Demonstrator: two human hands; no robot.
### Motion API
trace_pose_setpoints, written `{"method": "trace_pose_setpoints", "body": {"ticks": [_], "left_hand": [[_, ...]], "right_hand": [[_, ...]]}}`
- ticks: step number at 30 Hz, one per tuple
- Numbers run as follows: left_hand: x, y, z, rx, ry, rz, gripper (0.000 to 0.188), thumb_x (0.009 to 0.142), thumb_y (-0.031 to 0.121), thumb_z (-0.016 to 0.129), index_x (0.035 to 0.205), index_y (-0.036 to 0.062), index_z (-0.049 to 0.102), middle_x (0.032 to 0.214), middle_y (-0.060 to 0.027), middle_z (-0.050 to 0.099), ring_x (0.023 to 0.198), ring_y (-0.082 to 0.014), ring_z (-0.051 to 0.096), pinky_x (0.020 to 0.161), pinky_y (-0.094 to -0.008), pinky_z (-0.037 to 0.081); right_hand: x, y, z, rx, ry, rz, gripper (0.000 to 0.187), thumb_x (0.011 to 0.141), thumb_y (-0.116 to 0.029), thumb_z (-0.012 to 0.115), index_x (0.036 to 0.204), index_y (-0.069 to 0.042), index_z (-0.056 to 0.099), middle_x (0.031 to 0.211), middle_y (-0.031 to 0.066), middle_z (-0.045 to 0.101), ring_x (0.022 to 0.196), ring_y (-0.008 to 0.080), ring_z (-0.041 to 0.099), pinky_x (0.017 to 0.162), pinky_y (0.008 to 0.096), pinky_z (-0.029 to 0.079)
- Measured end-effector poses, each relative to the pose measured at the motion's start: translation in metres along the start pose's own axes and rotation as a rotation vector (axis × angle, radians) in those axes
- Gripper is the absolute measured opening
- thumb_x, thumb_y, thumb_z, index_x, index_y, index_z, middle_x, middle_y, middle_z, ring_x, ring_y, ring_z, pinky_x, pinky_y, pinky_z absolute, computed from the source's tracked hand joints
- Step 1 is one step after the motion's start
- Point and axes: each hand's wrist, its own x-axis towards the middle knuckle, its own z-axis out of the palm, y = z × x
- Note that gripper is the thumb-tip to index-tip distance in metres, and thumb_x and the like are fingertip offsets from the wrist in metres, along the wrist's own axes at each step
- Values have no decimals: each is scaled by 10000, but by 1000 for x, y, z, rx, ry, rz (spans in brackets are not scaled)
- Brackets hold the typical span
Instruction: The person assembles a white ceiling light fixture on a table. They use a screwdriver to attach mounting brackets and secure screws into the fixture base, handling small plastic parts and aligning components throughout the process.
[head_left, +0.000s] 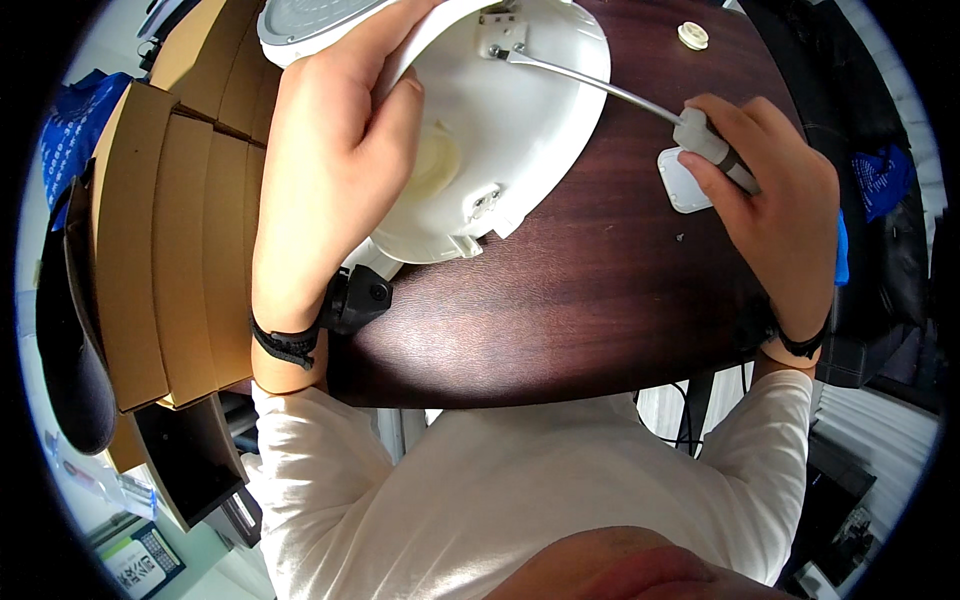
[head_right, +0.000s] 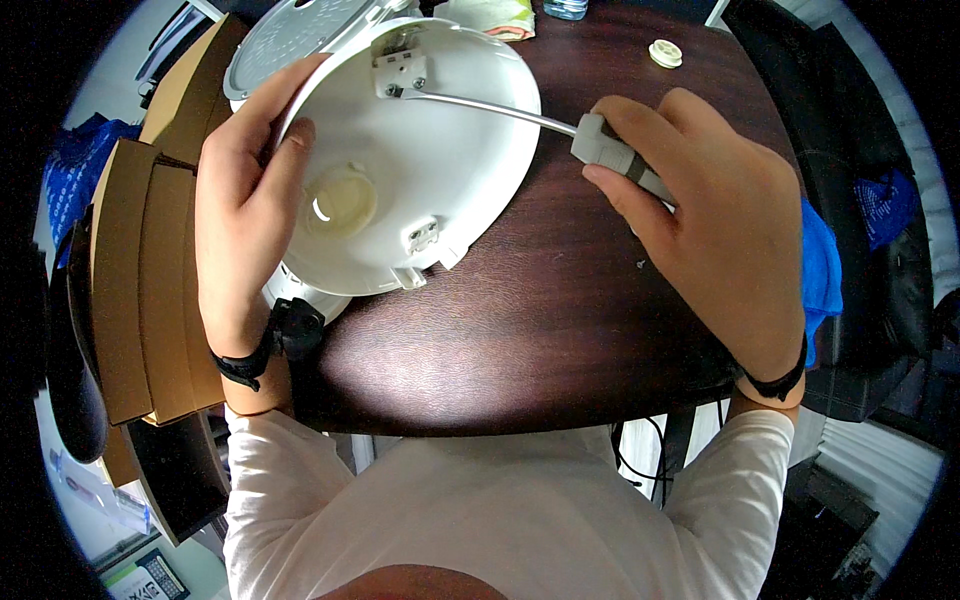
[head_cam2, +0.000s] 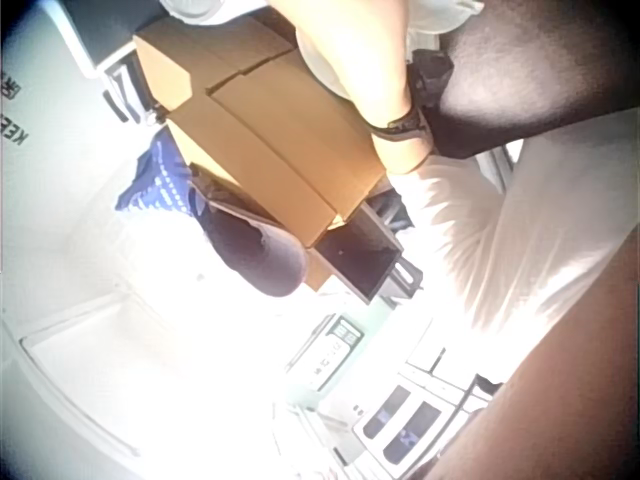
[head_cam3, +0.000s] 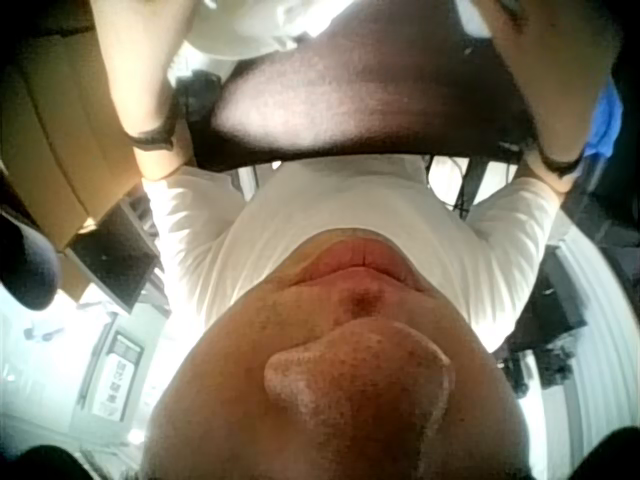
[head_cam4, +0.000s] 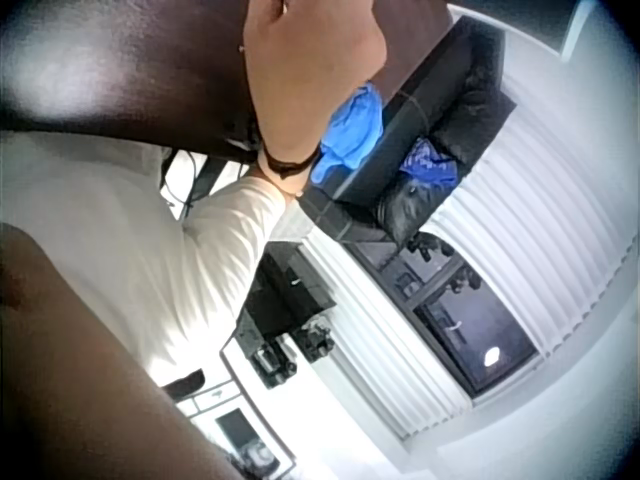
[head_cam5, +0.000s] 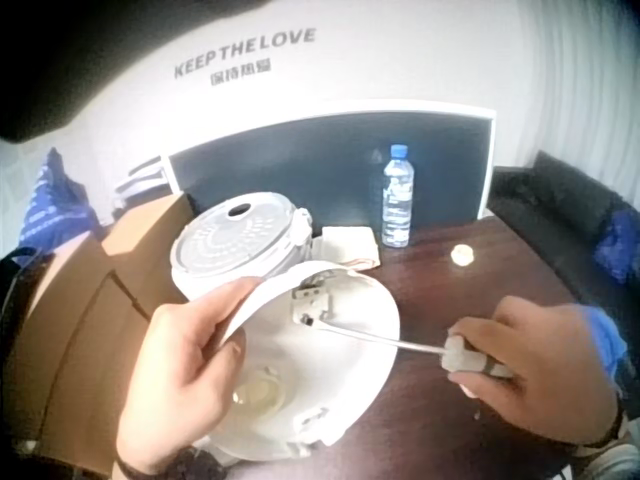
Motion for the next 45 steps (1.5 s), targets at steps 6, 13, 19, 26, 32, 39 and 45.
{"method": "trace_pose_setpoints", "body": {"ticks": [6, 13, 19, 26, 32, 39, 45], "left_hand": [[-2, 2, 1, -37, 2, -16, 385, 925, -31, 505, 1296, 2, 601, 1148, -121, 685, 1047, -142, 630, 926, -269, 470], [-2, 3, 2, -35, 13, -3, 383, 923, -33, 498, 1290, -4, 602, 1139, -126, 687, 1039, -144, 633, 918, -273, 473], [-2, 13, 0, 82, -13, 57, 412, 880, -29, 505, 1280, -17, 603, 1067, -160, 704, 971, -153, 652, 874, -274, 485], [-8, 31, -7, -27, -74, 114, 461, 814, -14, 511, 1265, -30, 605, 912, -162, 694, 799, -140, 649, 742, -272, 496], [-12, 27, 6, 46, 23, 210, 483, 771, -8, 527, 1244, -32, 617, 736, -121, 651, 592, -123, 595, 589, -244, 456], [-14, 33, 9, 45, 31, 198, 488, 771, 14, 516, 1249, -20, 609, 757, -133, 650, 621, -144, 611, 618, -264, 472], [-17, 32, 7, 23, 12, 146, 545, 728, 24, 504, 1264, -26, 590, 768, -156, 648, 634, -159, 620, 635, -272, 479]], "right_hand": [[-2, 0, -1, 27, -13, 23, 348, 791, -195, 777, 1106, -78, 687, 835, 78, 620, 677, 208, 639, 582, 278, 479], [-1, -1, -3, 28, 1, -3, 343, 794, -195, 775, 1102, -73, 685, 835, 77, 616, 674, 204, 636, 581, 272, 477], [-2, -7, -10, -53, -24, 32, 332, 802, -212, 771, 1093, -75, 687, 854, 79, 631, 683, 210, 654, 585, 273, 490], [-11, -18, -14, -15, -32, 103, 341, 789, -245, 782, 1079, -88, 696, 867, 73, 641, 703, 219, 666, 587, 274, 497], [-14, -22, -36, -149, -87, 166, 343, 758, -217, 802, 1061, -91, 701, 858, 71, 632, 696, 203, 655, 594, 278, 506], [-15, -25, -47, -203, -75, 131, 349, 757, -219, 802, 1067, -93, 702, 857, 68, 633, 702, 207, 661, 597, 273, 510], [-7, -21, -49, -230, -59, 10, 335, 794, -244, 779, 1073, -78, 698, 890, 78, 673, 751, 232, 693, 602, 271, 510]]}}
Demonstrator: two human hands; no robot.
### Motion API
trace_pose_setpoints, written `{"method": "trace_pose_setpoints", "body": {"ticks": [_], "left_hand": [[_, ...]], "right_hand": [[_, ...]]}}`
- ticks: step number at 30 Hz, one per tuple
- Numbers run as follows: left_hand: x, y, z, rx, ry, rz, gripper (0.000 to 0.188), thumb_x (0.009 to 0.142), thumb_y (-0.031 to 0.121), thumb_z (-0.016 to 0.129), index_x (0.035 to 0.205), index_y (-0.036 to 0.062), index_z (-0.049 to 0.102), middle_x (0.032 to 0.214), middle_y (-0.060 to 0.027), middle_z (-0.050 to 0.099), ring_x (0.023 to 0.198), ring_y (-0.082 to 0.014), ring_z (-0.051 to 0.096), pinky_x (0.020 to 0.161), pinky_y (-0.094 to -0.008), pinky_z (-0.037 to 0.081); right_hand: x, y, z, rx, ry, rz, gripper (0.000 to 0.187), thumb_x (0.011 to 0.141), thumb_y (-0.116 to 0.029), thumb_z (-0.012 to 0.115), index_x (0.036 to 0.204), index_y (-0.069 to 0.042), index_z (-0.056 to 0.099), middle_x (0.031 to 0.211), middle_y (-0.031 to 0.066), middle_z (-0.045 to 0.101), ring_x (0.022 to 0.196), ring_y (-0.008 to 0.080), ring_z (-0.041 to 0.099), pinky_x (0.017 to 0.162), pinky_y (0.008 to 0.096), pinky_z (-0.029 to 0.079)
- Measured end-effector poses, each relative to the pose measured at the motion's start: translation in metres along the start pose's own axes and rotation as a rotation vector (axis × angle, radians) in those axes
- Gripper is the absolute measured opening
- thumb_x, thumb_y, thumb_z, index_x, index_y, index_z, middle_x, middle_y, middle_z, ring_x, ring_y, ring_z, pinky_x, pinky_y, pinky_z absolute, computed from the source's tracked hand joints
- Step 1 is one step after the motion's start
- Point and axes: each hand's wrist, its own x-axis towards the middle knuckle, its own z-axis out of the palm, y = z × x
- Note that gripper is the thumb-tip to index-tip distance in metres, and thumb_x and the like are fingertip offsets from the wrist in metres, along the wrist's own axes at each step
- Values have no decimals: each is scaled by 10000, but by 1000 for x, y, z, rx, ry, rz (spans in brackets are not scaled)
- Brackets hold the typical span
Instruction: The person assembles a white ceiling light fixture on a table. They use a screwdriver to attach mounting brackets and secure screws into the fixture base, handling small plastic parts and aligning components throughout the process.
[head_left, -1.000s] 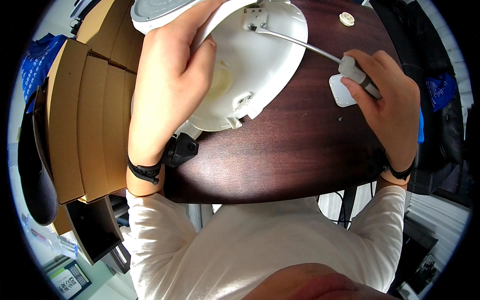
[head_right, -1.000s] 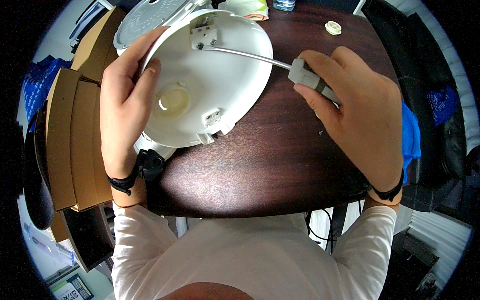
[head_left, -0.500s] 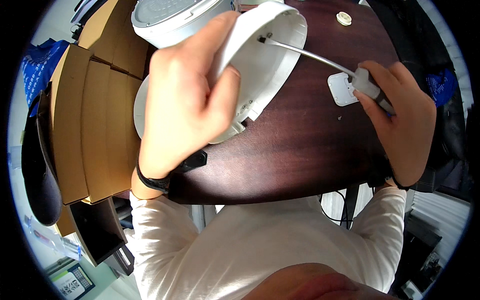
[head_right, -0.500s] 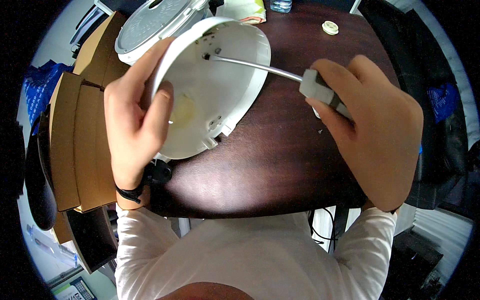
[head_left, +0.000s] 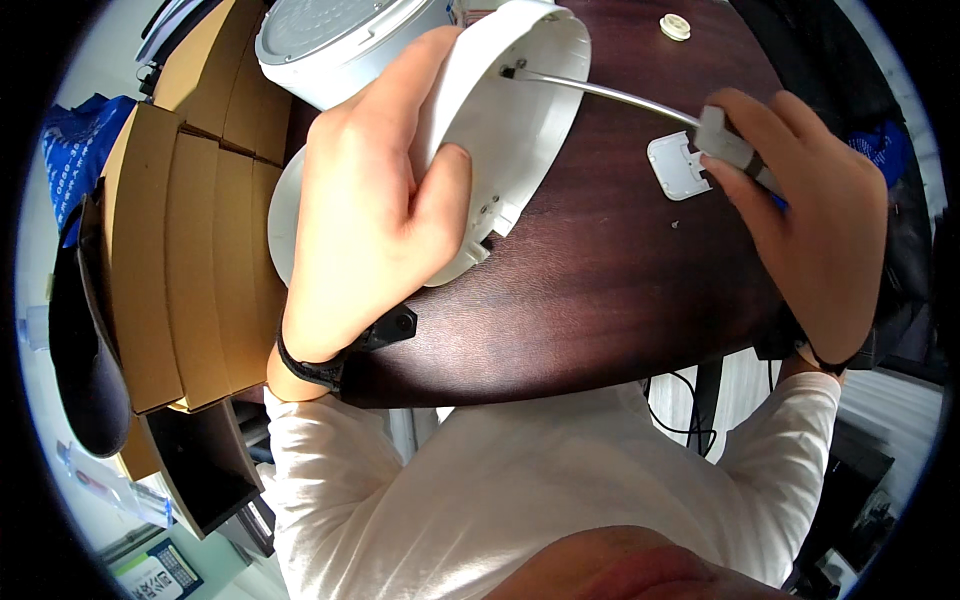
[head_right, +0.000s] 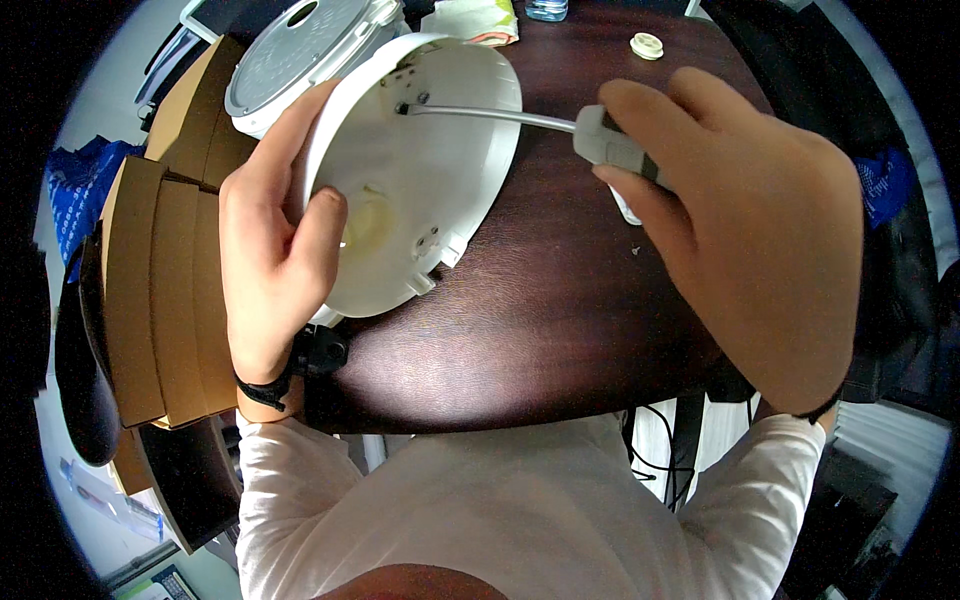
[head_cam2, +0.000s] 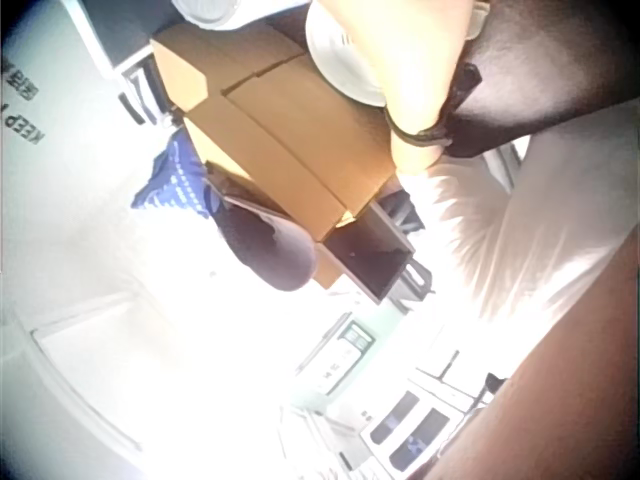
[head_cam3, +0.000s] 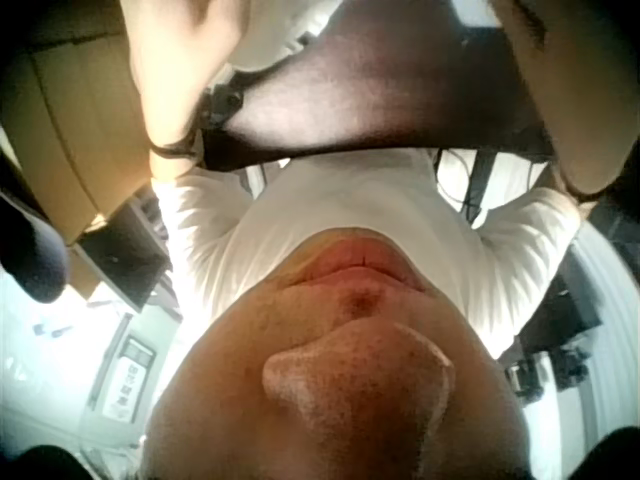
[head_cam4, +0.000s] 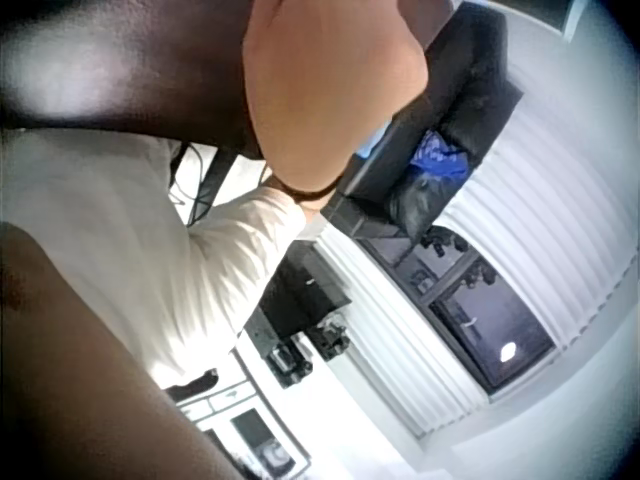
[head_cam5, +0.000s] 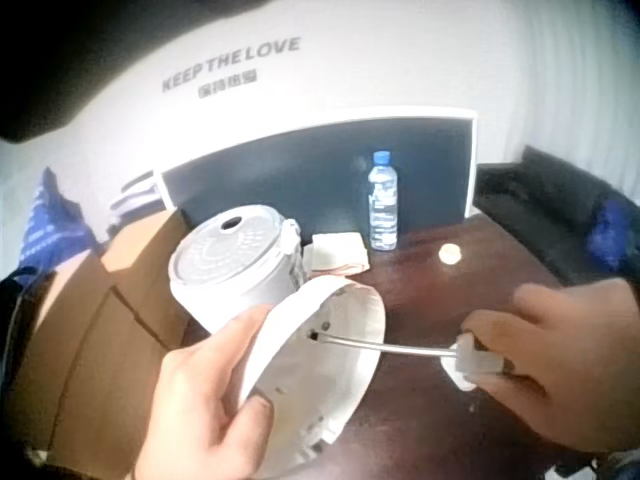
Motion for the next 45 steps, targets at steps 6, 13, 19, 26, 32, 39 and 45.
{"method": "trace_pose_setpoints", "body": {"ticks": [6, 13, 19, 26, 32, 39, 45], "left_hand": [[4, 1, -3, 113, -16, -35, 554, 718, 24, 498, 1261, -25, 592, 704, -139, 601, 541, -138, 505, 554, -261, 423], [2, 0, 1, 111, 36, -47, 521, 728, 8, 499, 1239, -14, 602, 654, -154, 578, 522, -188, 505, 546, -297, 431], [7, -1, -5, -7, -90, -155, 533, 756, -16, 448, 1270, -20, 588, 1006, -158, 701, 903, -159, 650, 850, -275, 490], [10, 17, 4, 12, -36, -107, 512, 781, -5, 463, 1279, -23, 579, 1058, -164, 685, 977, -180, 643, 903, -297, 476], [7, 11, -6, -164, -70, -87, 516, 775, 1, 466, 1277, -27, 581, 1042, -162, 688, 958, -171, 648, 882, -294, 486], [11, 28, 0, 88, -54, -45, 542, 732, 34, 485, 1259, -33, 594, 966, -192, 701, 882, -199, 681, 836, -305, 512], [7, 17, -5, 37, -49, 100, 542, 722, 46, 496, 1248, -35, 599, 932, -208, 701, 838, -216, 694, 809, -311, 521]], "right_hand": [[-6, -3, 30, 478, 15, 37, 309, 866, -247, 725, 1064, -14, 678, 838, 108, 669, 678, 202, 661, 544, 263, 459], [2, 6, 41, 1281, -632, 452, 267, 937, -262, 630, 871, -3, 640, 651, 67, 553, 582, 152, 528, 546, 315, 412], [-14, 8, 57, 872, -138, 172, 245, 916, -247, 658, 957, -6, 652, 739, 96, 627, 646, 229, 623, 594, 338, 474], [-14, 12, 51, 361, 91, -2, 312, 863, -260, 727, 1092, -65, 646, 905, 113, 673, 686, 265, 671, 590, 327, 516], [-5, 24, 27, 174, -7, -84, 303, 863, -222, 733, 1098, -44, 662, 881, 124, 678, 708, 272, 679, 591, 292, 511], [2, 40, 55, 763, -227, -28, 303, 968, -299, 617, 1081, -20, 651, 665, 57, 575, 559, 120, 572, 480, 239, 414], [-5, 27, 68, 1542, -689, 336, 373, 1027, -350, 502, 1013, -1, 633, 585, -29, 476, 409, 26, 396, 358, 206, 271]]}}
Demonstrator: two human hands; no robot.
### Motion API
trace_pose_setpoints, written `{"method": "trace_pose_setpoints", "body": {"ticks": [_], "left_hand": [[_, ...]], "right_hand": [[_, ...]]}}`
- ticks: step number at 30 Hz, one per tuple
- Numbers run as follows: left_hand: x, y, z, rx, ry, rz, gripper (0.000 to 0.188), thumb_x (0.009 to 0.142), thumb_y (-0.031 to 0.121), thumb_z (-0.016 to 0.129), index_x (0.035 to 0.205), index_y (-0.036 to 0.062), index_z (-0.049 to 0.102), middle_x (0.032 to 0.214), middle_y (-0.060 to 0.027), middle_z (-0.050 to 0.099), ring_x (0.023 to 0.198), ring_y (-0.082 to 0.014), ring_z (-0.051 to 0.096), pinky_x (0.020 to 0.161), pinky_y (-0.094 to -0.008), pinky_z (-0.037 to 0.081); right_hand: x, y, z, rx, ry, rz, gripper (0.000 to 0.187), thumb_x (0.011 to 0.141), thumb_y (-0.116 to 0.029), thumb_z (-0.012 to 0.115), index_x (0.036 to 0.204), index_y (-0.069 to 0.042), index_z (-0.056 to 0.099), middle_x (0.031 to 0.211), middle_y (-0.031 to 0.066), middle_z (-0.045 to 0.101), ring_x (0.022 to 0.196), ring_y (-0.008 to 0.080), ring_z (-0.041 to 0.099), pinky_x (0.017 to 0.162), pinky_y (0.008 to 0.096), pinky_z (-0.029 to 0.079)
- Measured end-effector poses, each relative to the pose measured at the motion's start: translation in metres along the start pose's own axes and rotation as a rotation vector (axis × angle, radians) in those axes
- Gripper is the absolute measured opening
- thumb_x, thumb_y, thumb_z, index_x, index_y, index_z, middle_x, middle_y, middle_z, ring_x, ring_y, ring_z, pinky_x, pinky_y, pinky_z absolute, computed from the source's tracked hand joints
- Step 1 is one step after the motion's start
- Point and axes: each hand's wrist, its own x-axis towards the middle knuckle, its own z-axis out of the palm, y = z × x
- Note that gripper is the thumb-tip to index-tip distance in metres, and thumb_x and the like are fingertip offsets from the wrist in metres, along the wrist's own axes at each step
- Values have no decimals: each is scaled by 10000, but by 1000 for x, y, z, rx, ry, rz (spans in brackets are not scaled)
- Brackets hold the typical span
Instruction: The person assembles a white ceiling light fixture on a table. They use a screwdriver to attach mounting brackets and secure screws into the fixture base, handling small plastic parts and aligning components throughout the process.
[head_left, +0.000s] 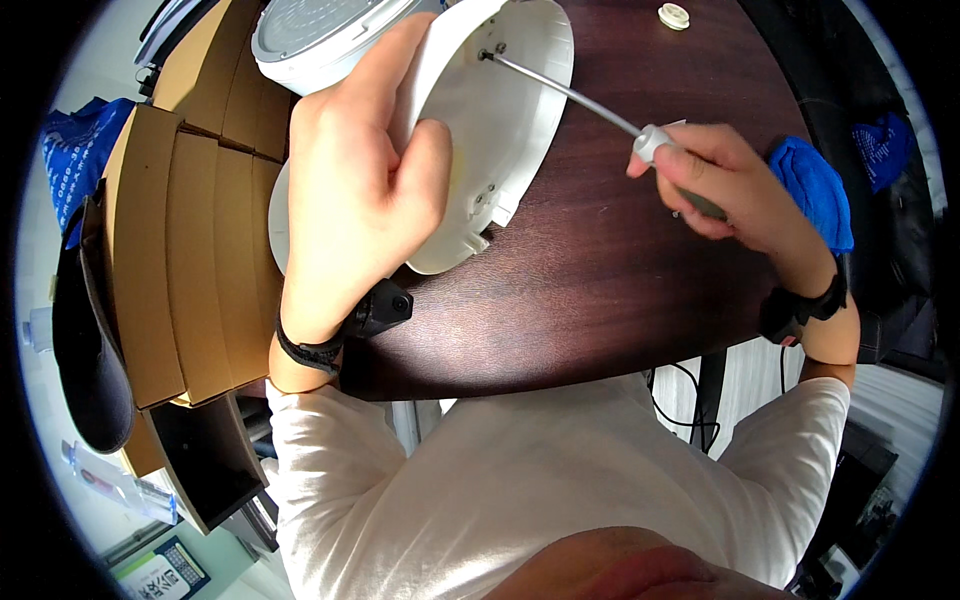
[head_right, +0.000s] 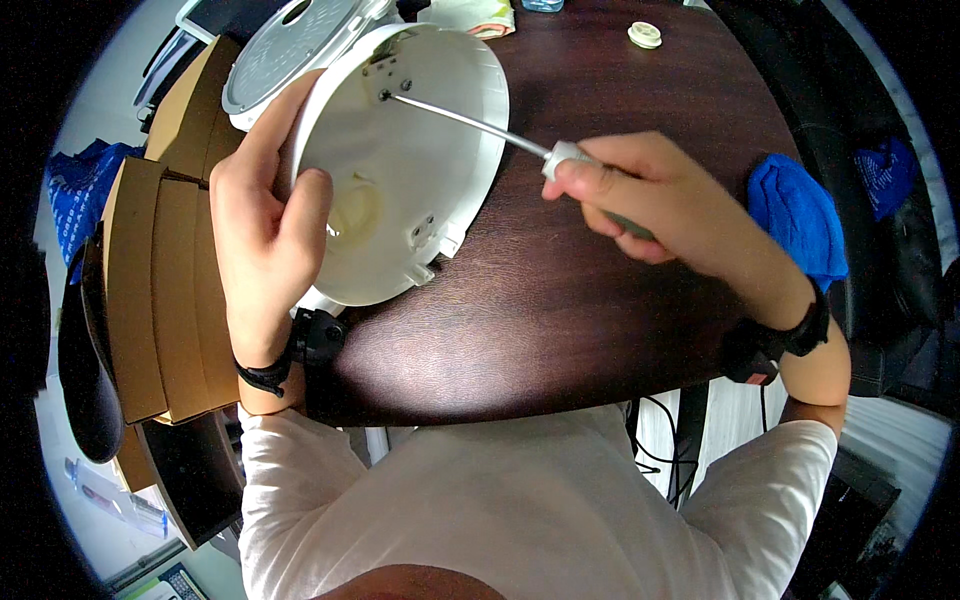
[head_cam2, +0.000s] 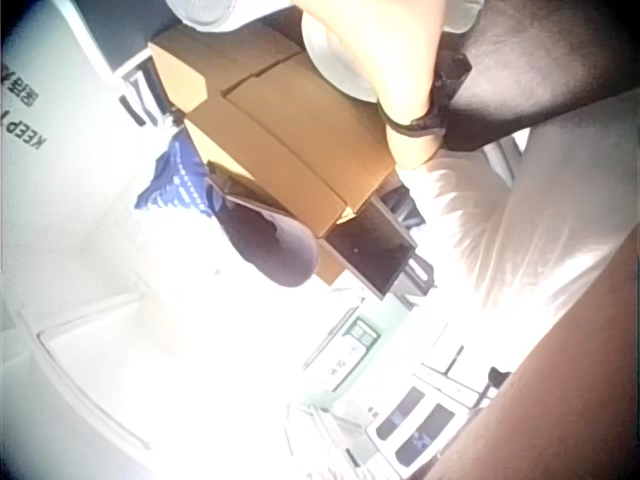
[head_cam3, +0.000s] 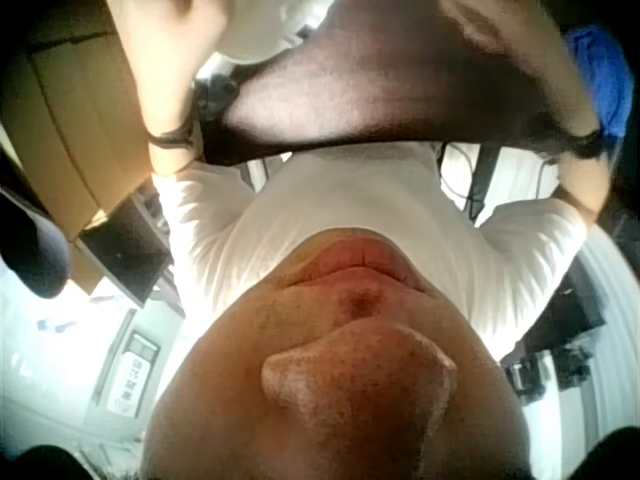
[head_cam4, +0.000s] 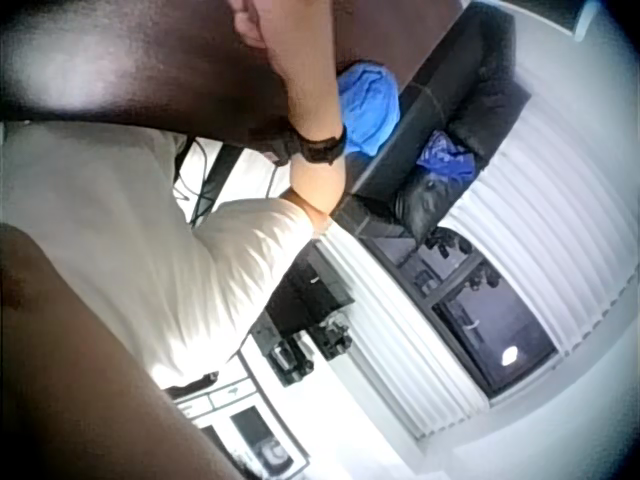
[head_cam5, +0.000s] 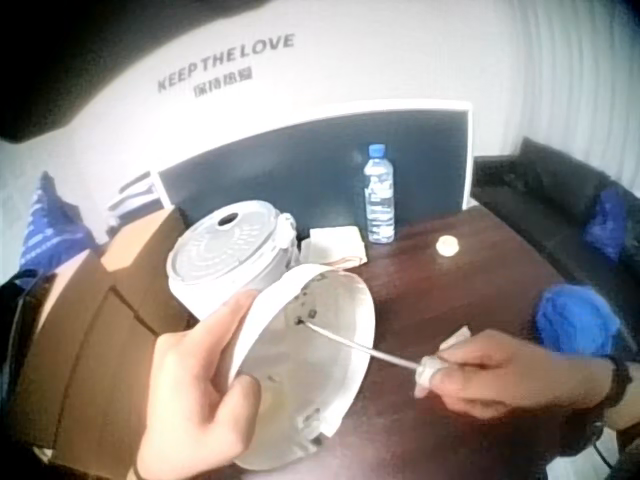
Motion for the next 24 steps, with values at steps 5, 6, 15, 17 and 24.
{"method": "trace_pose_setpoints", "body": {"ticks": [5, 6, 15, 17, 24], "left_hand": [[3, 3, 1, -54, 23, -56, 541, 719, 50, 500, 1244, -37, 599, 913, -211, 700, 814, -215, 695, 785, -306, 524], [2, 1, 0, -41, 16, -16, 541, 720, 50, 500, 1244, -37, 599, 911, -211, 700, 809, -215, 695, 781, -306, 524], [-3, -15, 5, -156, 71, -278, 497, 773, 26, 488, 1255, -25, 598, 964, -158, 694, 885, -173, 666, 822, -291, 504], [-2, -12, 5, -167, 78, -239, 484, 796, 0, 471, 1264, -21, 595, 1023, -147, 689, 948, -171, 654, 868, -287, 487], [-1, -19, 7, -99, 38, -237, 481, 823, -39, 452, 1284, -15, 584, 1100, -153, 678, 1038, -173, 635, 935, -288, 457]], "right_hand": [[0, 11, 17, 378, -77, 67, 424, 1065, -355, 399, 1057, 28, 580, 590, -30, 467, 359, 22, 332, 322, 196, 243], [-1, 13, 21, 477, -109, 99, 434, 1066, -365, 387, 1067, 27, 571, 587, -29, 465, 356, 24, 329, 319, 197, 243], [-6, 6, 28, 693, -196, 200, 449, 1065, -400, 364, 1054, 0, 568, 569, -25, 466, 352, 34, 347, 311, 209, 249], [-9, 0, 23, 409, -106, 114, 398, 1055, -371, 420, 1015, -12, 588, 567, -20, 485, 375, 47, 394, 341, 221, 286], [-15, 8, 18, -702, 418, -372, 235, 948, -242, 638, 1000, -13, 622, 687, 127, 628, 576, 244, 632, 519, 336, 447]]}}
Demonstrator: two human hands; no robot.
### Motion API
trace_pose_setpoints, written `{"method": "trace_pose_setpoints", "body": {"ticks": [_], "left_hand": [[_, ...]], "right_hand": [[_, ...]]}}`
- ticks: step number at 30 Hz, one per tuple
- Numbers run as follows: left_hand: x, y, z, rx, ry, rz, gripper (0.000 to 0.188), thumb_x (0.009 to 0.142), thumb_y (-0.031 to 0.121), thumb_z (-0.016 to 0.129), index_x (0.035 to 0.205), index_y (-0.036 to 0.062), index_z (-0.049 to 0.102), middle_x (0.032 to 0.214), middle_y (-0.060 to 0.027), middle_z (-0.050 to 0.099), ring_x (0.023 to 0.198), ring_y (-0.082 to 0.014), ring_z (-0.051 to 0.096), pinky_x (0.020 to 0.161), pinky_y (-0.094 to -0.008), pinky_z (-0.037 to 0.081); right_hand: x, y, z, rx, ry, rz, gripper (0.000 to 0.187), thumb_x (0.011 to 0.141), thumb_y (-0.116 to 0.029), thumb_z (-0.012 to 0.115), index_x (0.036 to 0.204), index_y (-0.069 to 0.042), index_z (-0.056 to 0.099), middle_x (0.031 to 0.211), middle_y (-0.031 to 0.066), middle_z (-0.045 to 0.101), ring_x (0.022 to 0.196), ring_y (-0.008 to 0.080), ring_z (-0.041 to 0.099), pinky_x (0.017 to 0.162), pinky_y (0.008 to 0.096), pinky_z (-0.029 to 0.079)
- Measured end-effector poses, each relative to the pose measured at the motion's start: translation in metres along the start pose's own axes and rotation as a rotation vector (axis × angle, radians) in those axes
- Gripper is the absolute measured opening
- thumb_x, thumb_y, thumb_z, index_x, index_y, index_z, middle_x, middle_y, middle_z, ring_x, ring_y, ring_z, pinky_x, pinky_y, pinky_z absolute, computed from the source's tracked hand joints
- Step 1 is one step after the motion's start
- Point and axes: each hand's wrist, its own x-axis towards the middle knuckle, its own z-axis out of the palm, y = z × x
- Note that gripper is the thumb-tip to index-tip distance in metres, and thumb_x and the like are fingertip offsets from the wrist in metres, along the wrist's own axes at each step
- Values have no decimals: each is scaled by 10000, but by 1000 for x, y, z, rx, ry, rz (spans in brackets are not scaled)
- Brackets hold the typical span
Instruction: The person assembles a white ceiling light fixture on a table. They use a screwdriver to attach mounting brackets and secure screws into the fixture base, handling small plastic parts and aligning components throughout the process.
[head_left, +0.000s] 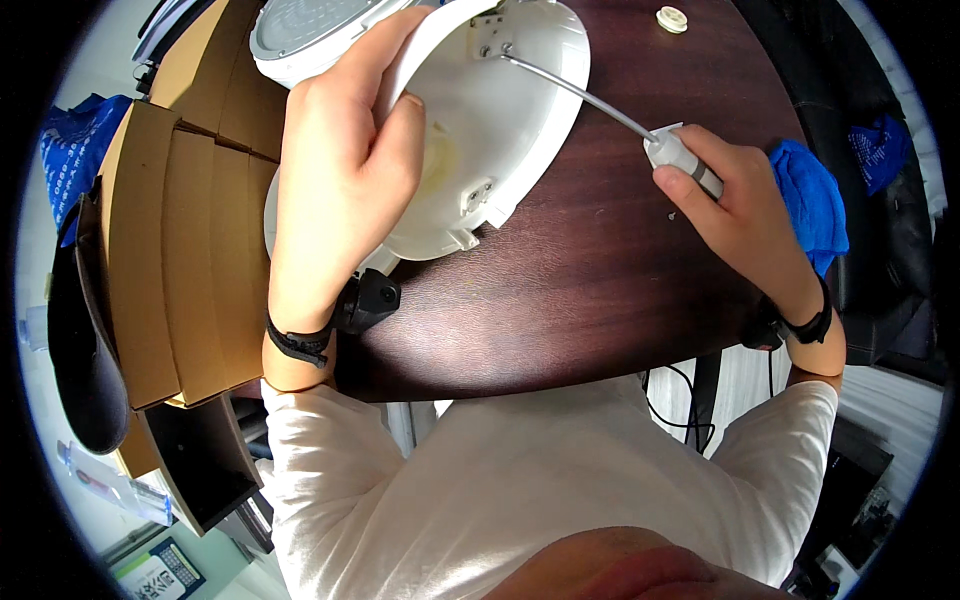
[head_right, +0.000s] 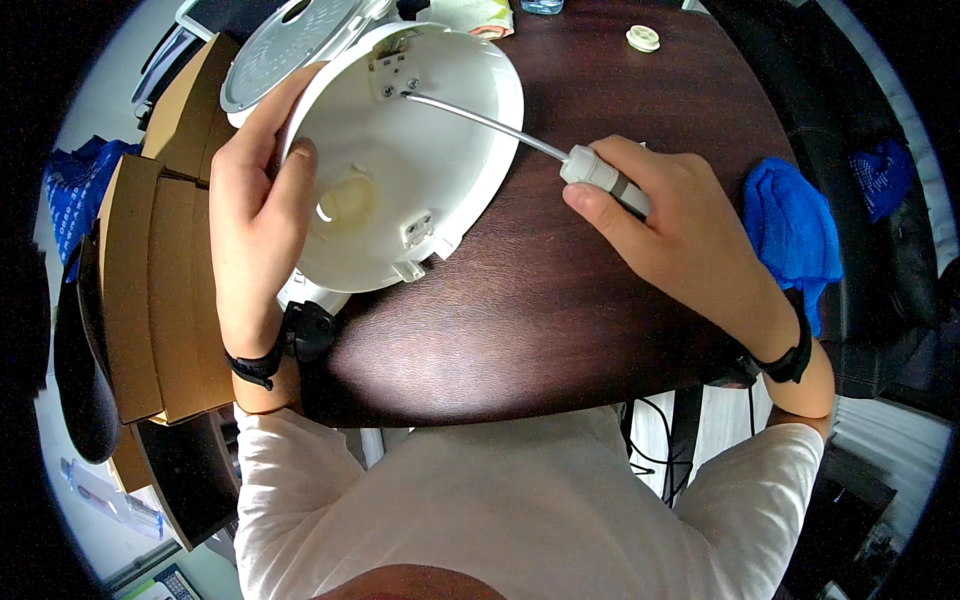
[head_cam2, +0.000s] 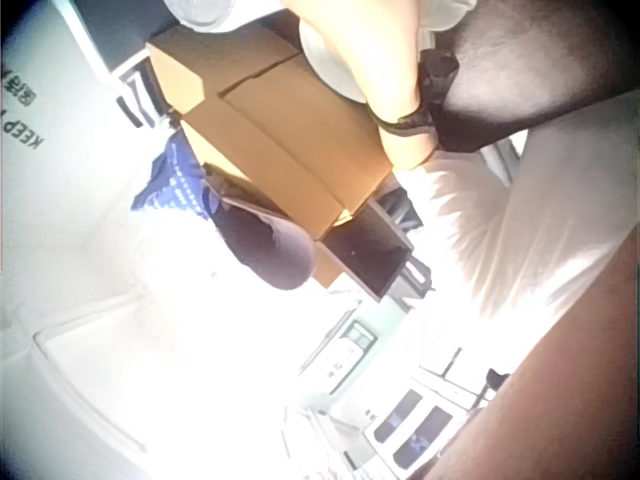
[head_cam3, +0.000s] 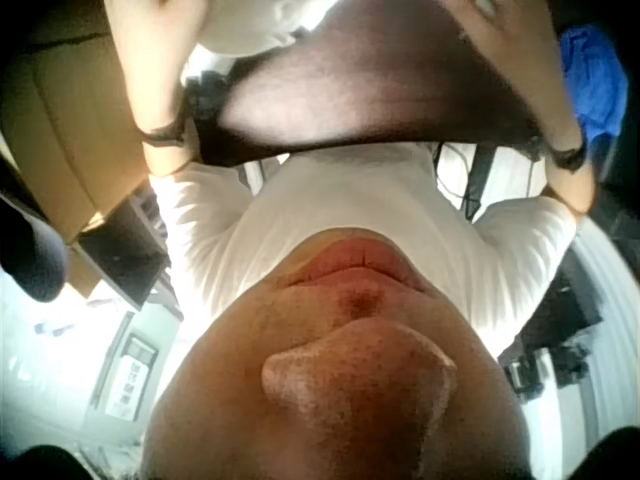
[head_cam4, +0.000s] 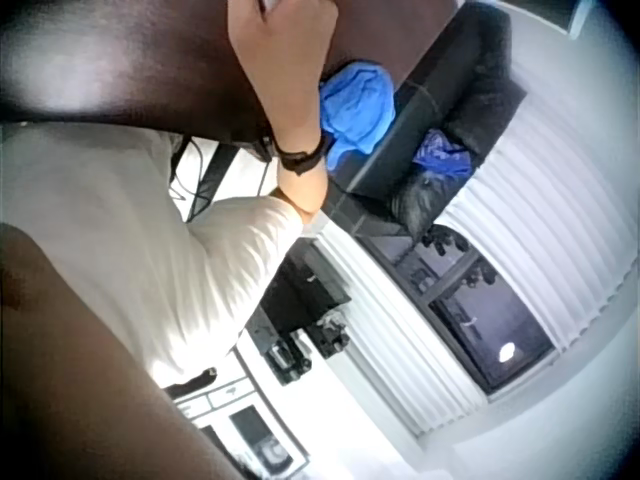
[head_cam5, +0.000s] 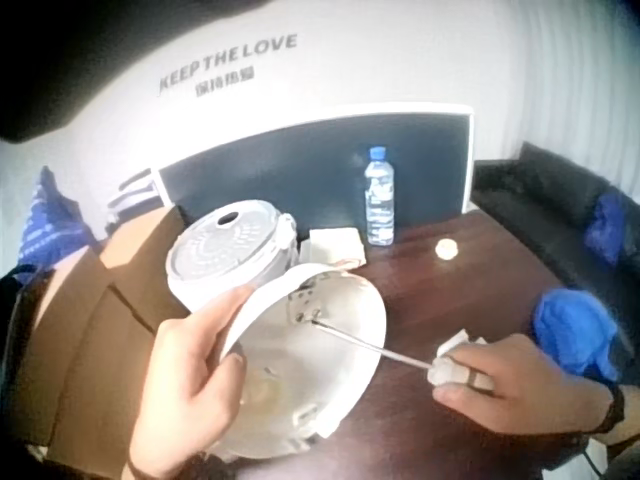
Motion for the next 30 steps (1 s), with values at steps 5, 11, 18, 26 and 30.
{"method": "trace_pose_setpoints", "body": {"ticks": [5, 11, 18, 26, 30], "left_hand": [[0, 1, -1, 50, -13, -6, 478, 823, -39, 457, 1284, -19, 582, 1107, -160, 681, 1038, -172, 638, 937, -287, 457], [1, 1, 2, 6, 8, 21, 479, 822, -39, 456, 1283, -16, 584, 1093, -158, 684, 1029, -172, 640, 935, -287, 457], [0, 9, -6, -24, -64, 47, 478, 819, -38, 453, 1277, -9, 588, 1093, -161, 683, 1032, -173, 639, 935, -286, 455], [-1, 10, -2, -84, -25, 69, 476, 816, -36, 453, 1272, -16, 588, 1093, -161, 680, 1039, -175, 635, 938, -284, 452], [-3, 11, 0, -60, -13, 46, 473, 817, -30, 453, 1270, -17, 590, 1093, -163, 681, 1040, -178, 636, 938, -286, 453]], "right_hand": [[7, 7, 3, -157, 66, -122, 281, 927, -263, 664, 1030, -5, 620, 759, 170, 649, 632, 313, 654, 550, 367, 476], [10, 4, 2, -154, 56, -122, 295, 921, -267, 668, 1036, -1, 617, 796, 180, 659, 668, 336, 663, 573, 381, 490], [9, 4, 1, -131, 62, -112, 280, 930, -266, 657, 1037, -10, 620, 780, 179, 655, 661, 336, 662, 568, 382, 487], [7, 3, 0, -94, 45, -75, 272, 943, -259, 638, 1033, -3, 623, 759, 174, 652, 630, 319, 655, 551, 375, 477], [7, 3, 2, -57, 23, -44, 272, 948, -261, 631, 1026, 0, 624, 737, 171, 646, 607, 303, 650, 534, 359, 466]]}}
